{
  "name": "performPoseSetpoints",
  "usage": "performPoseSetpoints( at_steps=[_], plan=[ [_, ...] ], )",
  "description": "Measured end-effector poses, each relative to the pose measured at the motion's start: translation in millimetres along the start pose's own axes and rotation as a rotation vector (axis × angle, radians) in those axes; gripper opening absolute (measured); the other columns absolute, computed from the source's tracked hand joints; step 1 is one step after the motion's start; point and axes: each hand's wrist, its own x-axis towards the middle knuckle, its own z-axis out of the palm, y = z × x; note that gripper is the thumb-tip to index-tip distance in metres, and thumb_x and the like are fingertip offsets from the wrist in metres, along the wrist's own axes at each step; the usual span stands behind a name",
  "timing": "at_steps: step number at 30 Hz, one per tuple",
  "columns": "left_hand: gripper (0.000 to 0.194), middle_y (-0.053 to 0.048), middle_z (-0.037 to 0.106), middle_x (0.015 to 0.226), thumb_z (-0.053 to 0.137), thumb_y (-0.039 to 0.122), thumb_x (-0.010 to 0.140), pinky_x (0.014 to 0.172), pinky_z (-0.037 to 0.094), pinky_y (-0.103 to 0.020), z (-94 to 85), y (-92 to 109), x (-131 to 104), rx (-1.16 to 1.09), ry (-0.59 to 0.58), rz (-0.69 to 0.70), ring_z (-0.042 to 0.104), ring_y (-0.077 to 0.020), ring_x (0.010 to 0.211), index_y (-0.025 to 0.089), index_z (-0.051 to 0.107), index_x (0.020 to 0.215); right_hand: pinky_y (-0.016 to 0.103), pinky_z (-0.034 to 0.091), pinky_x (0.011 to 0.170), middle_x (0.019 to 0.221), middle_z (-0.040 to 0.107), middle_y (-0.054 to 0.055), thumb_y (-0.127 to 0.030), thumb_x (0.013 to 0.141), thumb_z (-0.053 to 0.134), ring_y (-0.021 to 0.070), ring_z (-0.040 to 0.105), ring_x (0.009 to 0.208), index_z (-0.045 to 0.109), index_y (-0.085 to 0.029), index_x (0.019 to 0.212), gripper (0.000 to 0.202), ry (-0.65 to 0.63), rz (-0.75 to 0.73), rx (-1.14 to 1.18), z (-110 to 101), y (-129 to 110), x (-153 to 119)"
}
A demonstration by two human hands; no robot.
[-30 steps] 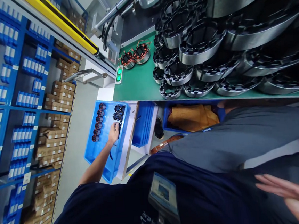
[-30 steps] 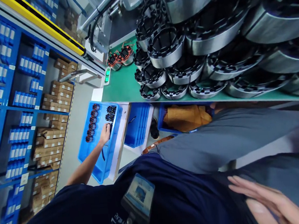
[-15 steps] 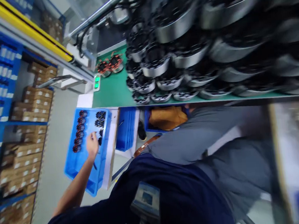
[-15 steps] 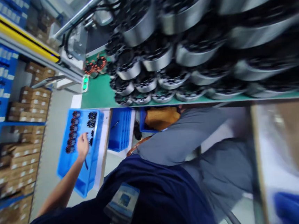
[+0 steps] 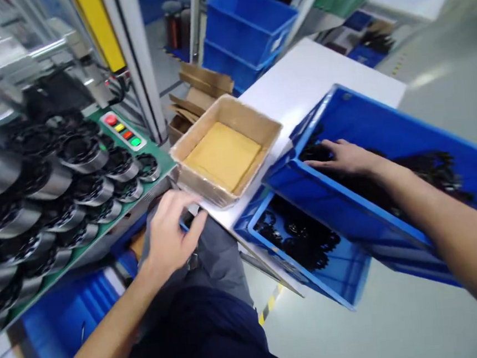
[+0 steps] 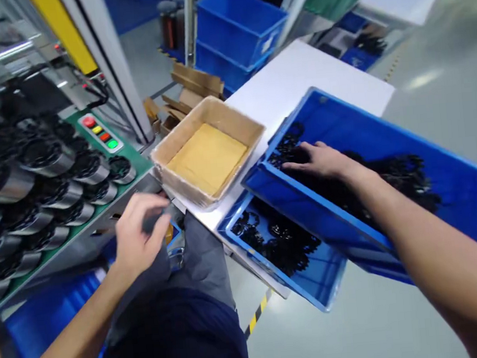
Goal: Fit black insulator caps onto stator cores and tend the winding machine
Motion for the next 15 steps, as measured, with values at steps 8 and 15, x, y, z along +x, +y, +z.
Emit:
performPoseSetpoints(
  at_steps=[8,15],
  plan=[
    [0.072,-0.035,0.063,0.173,0.076,0.05,0.115,0.129,0.06,-0.061,158.9,-54,223,0.614,-0.589,-0.447,0.076,-0.0493,0.151,0.012,0.059,0.174,0.064,0.063,0.123,0.161,0.071,0.028,-0.109,0.097,0.054,0.0498,0.079,0.138,0.063,-0.025,0.168,0.11,-0.129,0.05,0.071,16,17,21],
    [0.08,-0.026,0.073,0.167,0.082,0.056,0.113,0.137,0.053,-0.064,183.5,-102,248,0.839,-0.684,-0.544,0.069,-0.0434,0.16,0.012,0.058,0.175,0.073,0.061,0.124,0.163,0.069,0.032,-0.114,0.095,0.042,0.0562,0.074,0.144,0.057,-0.022,0.173,0.121,-0.136,0.005,0.078,21,22,22]
  ],
)
